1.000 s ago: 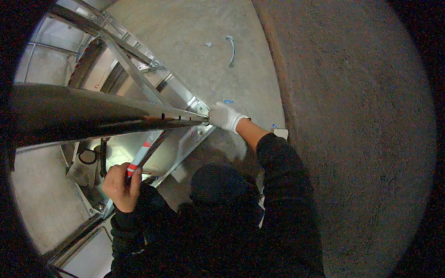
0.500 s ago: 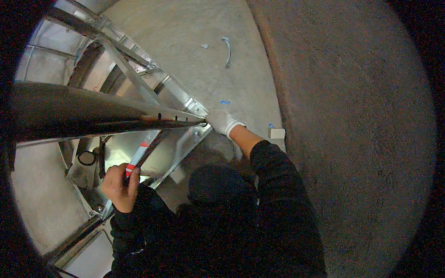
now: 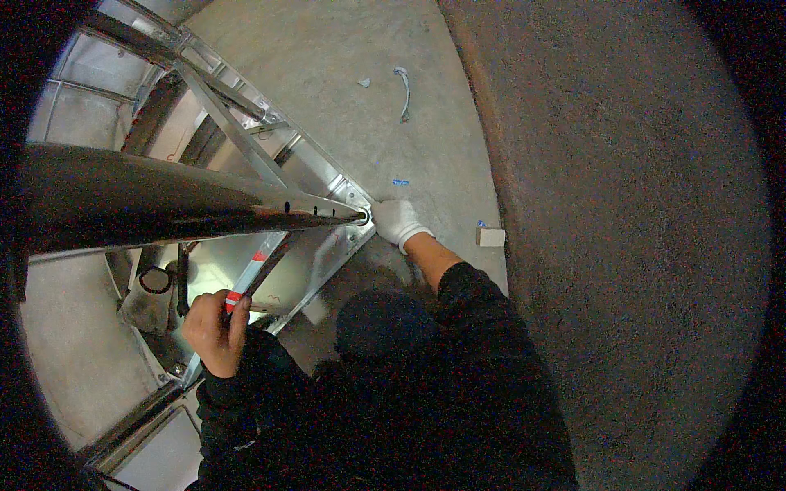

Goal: The person kneels on the floor and uses a wrench to tighten bolts on a metal frame structure. They adjust the position of the frame and continue securing the joints with the wrench.

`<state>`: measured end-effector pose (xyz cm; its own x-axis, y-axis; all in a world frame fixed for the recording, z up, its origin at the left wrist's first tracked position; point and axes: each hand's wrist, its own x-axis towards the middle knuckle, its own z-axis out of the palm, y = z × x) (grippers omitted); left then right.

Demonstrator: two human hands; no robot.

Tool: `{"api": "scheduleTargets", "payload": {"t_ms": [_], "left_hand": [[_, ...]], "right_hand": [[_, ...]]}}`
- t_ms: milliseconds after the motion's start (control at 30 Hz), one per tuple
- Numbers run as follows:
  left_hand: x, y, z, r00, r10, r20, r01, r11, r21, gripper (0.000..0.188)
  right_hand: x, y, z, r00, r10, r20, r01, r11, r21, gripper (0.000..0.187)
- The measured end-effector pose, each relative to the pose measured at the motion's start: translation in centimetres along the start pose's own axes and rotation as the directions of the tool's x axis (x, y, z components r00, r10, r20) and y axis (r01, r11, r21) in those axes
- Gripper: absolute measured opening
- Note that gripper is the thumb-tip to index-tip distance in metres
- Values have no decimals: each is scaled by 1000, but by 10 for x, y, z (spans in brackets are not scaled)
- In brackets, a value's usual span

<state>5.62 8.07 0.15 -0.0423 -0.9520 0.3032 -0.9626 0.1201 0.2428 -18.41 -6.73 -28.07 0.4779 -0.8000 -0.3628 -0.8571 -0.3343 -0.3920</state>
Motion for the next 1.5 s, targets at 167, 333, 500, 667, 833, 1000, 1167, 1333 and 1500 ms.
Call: {"api": "scheduleTargets", "payload": {"t_ms": [167,333,500,667,833,1000,1167,1333,1500], "left_hand": [[0,1,-1,999,-23,32,24,1000,-17,25],[-3,-2,0,999,-21,27,22,999,-28,26],[-2,0,-2,999,-19,26,20,999,-45,27],[-2,0,0,999,-20,30,21,999,-48,27],[-3,1,0,999,-12,41,15,999,-51,22],[-2,3,-1,1000,14,23,-13,999,-34,24],[-3,0,1,1000,28,6,-28,1000,-4,26],[-2,2,-1,999,15,31,-15,1000,4,25],[-5,0,-1,1000,10,17,-10,1000,6,25]], "right_hand": [[-5,-18,5,977,213,-20,-210,971,112,22],[-9,-21,11,964,258,-64,-247,959,142,22],[-11,-24,8,954,286,-90,-267,947,181,20],[-15,-29,5,934,348,-77,-324,920,220,21],[-15,-33,10,899,429,-90,-385,871,304,21],[-28,-14,32,969,154,-192,-116,973,199,20],[-27,14,2,963,-234,-137,240,970,27,17],[2,36,14,881,-470,60,473,873,-119,16],[16,33,-9,751,-625,213,660,718,-221,15]]}}
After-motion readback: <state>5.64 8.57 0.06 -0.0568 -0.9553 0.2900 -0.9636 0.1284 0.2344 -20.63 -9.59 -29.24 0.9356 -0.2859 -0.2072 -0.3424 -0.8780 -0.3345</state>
